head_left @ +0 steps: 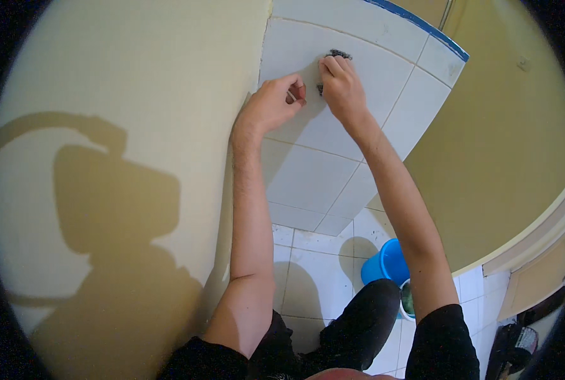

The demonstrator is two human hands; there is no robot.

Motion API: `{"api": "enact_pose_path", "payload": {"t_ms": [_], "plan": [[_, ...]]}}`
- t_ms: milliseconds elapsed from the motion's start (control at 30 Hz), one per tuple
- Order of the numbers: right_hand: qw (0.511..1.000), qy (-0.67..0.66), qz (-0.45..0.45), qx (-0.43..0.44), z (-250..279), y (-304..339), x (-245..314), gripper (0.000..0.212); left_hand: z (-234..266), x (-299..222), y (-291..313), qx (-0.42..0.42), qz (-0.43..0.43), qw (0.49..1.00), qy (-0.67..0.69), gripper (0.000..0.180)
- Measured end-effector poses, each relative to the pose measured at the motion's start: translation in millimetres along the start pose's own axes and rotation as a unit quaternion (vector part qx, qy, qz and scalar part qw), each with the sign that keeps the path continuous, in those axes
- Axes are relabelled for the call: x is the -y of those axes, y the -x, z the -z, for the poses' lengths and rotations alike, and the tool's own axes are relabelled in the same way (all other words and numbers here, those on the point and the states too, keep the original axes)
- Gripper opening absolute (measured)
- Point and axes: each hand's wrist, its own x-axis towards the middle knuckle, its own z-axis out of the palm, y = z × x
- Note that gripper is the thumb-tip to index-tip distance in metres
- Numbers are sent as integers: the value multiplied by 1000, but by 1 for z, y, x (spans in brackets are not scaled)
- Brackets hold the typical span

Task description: The person dips a scrubbing pad into a bucket of water and scrubs the tiled wall with the pad.

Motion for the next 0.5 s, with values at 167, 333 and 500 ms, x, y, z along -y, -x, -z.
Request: {"api": "enact_pose_path", "payload": {"t_ms": [167, 333, 500], "plan": [[999, 10, -51, -9, 13, -39, -19, 8, 0, -11, 1, -11, 5, 999, -31, 12], [999, 15, -3, 32, 2, -9, -1, 8, -6, -12, 1, 4, -8, 1000, -23, 12], [998, 14, -57, 5, 12, -34, -16, 11, -3, -15, 3, 6, 11, 999, -40, 13]]}}
